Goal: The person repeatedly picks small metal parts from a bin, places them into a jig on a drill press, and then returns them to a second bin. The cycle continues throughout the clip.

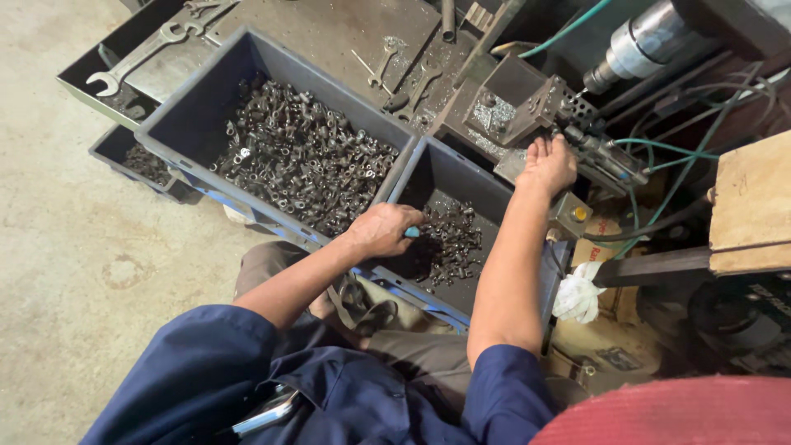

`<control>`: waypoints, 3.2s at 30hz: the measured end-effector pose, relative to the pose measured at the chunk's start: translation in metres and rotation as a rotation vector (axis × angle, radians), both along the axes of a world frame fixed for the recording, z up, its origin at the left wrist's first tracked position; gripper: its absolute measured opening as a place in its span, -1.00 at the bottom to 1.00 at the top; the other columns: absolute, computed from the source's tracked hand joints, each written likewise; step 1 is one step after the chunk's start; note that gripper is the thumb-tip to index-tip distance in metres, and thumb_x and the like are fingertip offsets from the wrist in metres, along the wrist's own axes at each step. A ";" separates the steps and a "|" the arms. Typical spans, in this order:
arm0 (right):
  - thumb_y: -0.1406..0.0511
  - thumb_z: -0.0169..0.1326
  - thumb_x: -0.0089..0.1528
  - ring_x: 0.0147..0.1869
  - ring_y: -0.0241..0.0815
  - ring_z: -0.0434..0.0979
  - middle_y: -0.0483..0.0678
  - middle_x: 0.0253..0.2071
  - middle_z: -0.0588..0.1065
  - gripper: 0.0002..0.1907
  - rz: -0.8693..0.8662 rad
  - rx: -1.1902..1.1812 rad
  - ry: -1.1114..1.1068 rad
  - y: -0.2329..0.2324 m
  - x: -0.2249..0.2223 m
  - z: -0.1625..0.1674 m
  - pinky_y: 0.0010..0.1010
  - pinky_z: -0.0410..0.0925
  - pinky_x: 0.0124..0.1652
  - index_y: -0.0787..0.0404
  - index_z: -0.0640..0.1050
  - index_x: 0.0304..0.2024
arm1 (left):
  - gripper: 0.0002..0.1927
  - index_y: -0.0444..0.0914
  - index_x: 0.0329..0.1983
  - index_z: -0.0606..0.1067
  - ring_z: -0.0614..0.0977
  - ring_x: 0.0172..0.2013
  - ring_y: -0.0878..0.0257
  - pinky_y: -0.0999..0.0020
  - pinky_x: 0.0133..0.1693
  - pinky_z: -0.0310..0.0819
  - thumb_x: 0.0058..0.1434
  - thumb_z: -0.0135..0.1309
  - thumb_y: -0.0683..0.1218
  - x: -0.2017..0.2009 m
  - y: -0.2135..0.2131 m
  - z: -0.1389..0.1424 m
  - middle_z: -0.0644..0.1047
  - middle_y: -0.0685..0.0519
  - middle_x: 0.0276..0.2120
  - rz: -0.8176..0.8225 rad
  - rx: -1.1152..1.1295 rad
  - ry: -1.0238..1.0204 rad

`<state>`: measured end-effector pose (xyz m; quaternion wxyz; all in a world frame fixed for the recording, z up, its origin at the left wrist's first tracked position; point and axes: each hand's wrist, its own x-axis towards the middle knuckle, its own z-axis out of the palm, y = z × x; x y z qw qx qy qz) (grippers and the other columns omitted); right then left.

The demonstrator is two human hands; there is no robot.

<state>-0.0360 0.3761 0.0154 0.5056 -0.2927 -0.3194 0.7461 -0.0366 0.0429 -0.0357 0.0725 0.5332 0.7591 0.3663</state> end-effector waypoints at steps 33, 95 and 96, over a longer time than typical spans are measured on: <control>0.19 0.24 0.25 0.17 0.02 0.57 0.12 0.14 0.56 -0.41 0.209 1.189 -0.936 -0.113 0.163 0.014 -0.24 0.41 0.16 0.23 0.45 0.30 | -0.61 -0.23 0.05 0.54 0.64 -0.15 -0.16 0.02 -0.09 0.53 0.12 0.15 -0.11 0.000 0.000 -0.007 0.63 -0.14 -0.17 -0.011 0.141 0.014; 0.34 0.22 0.24 -0.28 -0.23 0.62 0.06 -0.03 0.62 -0.48 0.023 1.086 -0.898 -0.177 0.230 -0.087 -0.42 0.48 -0.32 0.33 0.47 0.24 | -0.75 -0.19 -0.17 0.69 0.74 -0.10 0.04 0.16 -0.15 0.61 0.28 0.03 -0.06 -0.168 -0.086 -0.070 0.71 -0.10 -0.16 0.602 -0.814 0.213; 0.34 0.22 0.24 -0.28 -0.22 0.62 0.06 -0.03 0.62 -0.48 0.020 1.091 -0.894 -0.177 0.230 -0.088 -0.42 0.48 -0.32 0.33 0.46 0.25 | -0.75 -0.20 -0.18 0.70 0.74 -0.09 0.02 0.15 -0.13 0.61 0.26 0.04 -0.06 -0.168 -0.087 -0.070 0.70 -0.12 -0.16 0.597 -0.805 0.202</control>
